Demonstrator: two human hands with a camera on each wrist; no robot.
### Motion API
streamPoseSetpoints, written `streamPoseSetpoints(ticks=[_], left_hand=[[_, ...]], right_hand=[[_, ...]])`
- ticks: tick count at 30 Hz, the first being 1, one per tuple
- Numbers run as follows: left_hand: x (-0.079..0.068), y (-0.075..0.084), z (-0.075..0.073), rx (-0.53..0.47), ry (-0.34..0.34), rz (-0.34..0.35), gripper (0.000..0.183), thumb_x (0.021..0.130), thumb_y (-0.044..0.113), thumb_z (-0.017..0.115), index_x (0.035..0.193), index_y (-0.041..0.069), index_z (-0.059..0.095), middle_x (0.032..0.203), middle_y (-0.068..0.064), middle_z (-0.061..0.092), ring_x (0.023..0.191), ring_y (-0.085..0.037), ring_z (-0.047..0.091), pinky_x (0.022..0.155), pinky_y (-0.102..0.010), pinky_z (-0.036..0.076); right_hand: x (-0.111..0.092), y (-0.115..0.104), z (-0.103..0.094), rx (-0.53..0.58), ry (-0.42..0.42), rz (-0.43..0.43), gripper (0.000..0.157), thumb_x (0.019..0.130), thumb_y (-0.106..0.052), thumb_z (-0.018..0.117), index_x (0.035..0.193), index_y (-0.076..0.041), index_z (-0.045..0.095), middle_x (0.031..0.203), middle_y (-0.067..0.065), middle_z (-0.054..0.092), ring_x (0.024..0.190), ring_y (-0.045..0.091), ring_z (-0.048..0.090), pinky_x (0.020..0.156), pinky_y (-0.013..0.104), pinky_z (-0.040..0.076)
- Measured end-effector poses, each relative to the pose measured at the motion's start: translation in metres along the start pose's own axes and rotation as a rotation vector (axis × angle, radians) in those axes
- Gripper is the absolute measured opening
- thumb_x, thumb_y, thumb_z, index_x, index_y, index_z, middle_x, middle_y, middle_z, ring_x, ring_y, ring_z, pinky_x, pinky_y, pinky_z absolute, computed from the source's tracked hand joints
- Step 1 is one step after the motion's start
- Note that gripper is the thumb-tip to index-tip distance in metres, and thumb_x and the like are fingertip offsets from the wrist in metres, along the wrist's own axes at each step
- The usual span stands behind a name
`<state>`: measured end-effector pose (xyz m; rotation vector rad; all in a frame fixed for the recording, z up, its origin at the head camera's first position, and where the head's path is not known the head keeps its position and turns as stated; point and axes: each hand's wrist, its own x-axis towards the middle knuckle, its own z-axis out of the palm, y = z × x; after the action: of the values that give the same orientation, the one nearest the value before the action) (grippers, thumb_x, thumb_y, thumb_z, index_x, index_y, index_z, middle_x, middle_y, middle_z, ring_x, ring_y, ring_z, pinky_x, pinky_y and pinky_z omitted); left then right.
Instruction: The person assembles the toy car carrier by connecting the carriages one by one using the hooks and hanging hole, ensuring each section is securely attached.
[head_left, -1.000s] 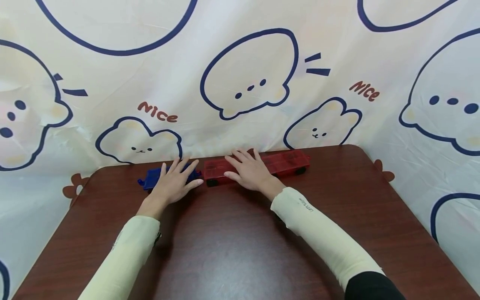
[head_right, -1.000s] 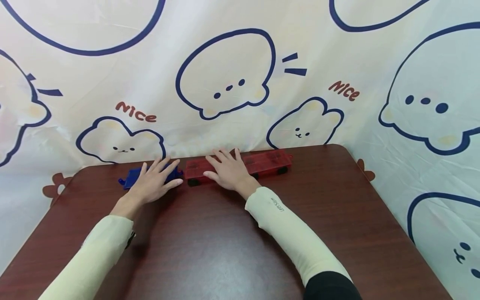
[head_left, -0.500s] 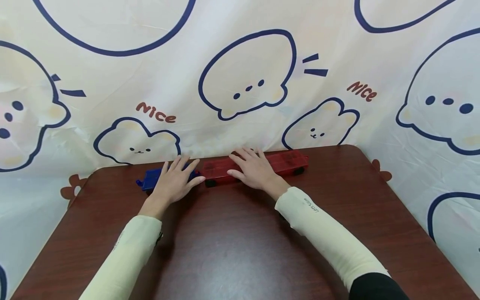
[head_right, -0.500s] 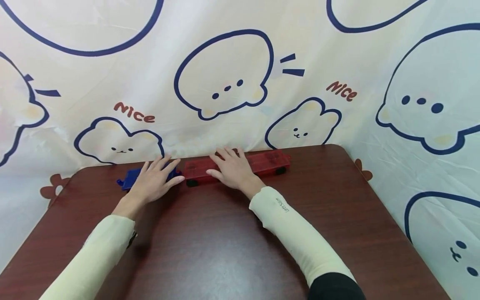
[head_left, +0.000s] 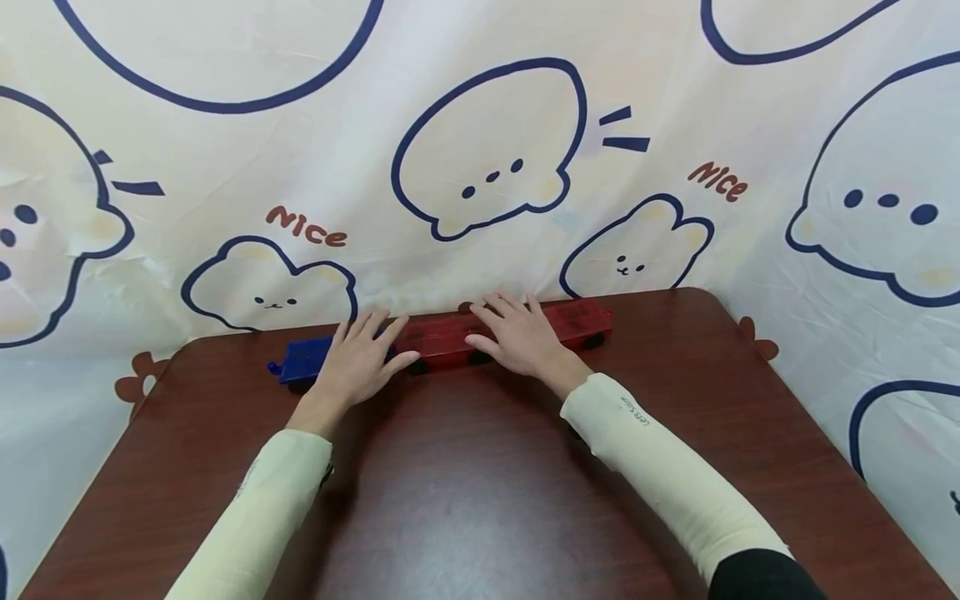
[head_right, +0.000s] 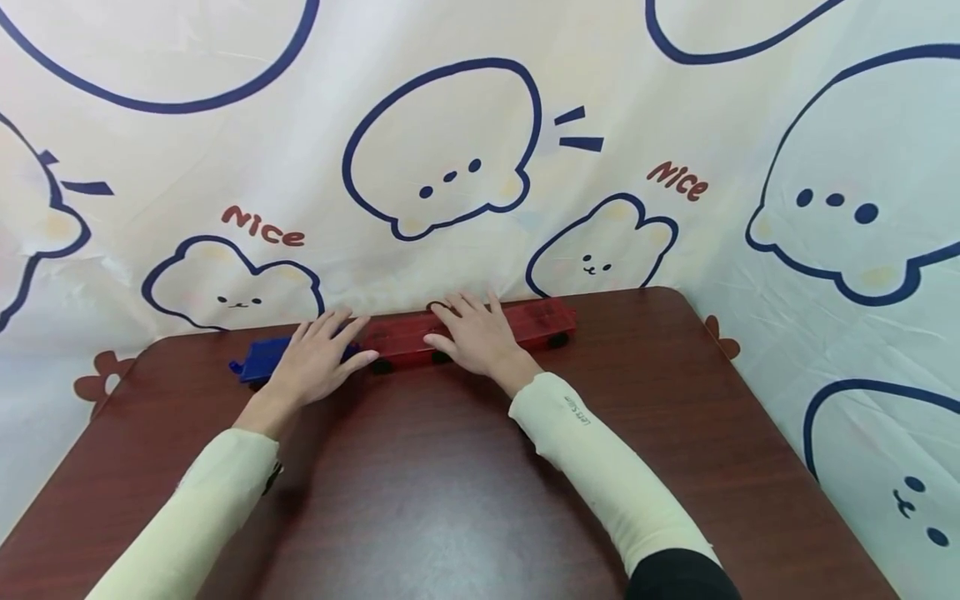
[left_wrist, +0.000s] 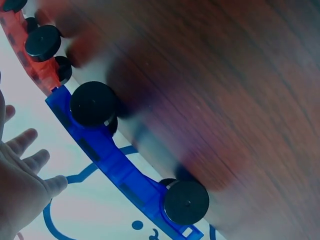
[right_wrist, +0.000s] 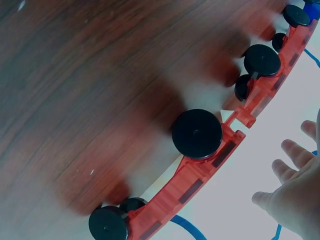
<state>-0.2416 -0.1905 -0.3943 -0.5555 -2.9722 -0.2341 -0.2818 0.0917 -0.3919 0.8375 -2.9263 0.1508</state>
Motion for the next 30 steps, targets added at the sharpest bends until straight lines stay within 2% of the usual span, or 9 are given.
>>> streamPoseSetpoints(ticks=[14, 20, 30], left_hand=[[0.01, 0.013, 0.0, -0.028, -0.013, -0.012, 0.074, 0.1, 0.06, 0.05, 0.158, 0.016, 0.038, 0.161, -0.021, 0.031, 0.151, -0.044, 0.017, 0.119, -0.064, 0.006], [0.011, 0.016, 0.003, -0.027, -0.012, -0.003, 0.071, 0.101, 0.057, 0.052, 0.157, 0.015, 0.041, 0.16, -0.019, 0.034, 0.15, -0.043, 0.02, 0.119, -0.064, 0.007], [0.012, 0.018, 0.006, -0.021, -0.008, 0.003, 0.07, 0.101, 0.057, 0.052, 0.156, 0.015, 0.042, 0.158, -0.018, 0.036, 0.149, -0.042, 0.023, 0.119, -0.065, 0.008]], right_hand=[[-0.005, 0.019, -0.008, 0.004, 0.017, 0.017, 0.064, 0.104, -0.06, 0.04, 0.157, -0.025, 0.04, 0.162, 0.008, 0.036, 0.152, 0.031, 0.024, 0.12, 0.062, 0.013], [-0.009, 0.023, -0.008, 0.022, 0.012, 0.02, 0.065, 0.104, -0.058, 0.042, 0.158, -0.02, 0.04, 0.162, 0.009, 0.035, 0.152, 0.032, 0.021, 0.12, 0.062, 0.012], [-0.013, 0.031, -0.008, 0.017, 0.023, 0.032, 0.066, 0.104, -0.057, 0.043, 0.158, -0.02, 0.039, 0.162, 0.01, 0.036, 0.152, 0.033, 0.022, 0.12, 0.063, 0.01]])
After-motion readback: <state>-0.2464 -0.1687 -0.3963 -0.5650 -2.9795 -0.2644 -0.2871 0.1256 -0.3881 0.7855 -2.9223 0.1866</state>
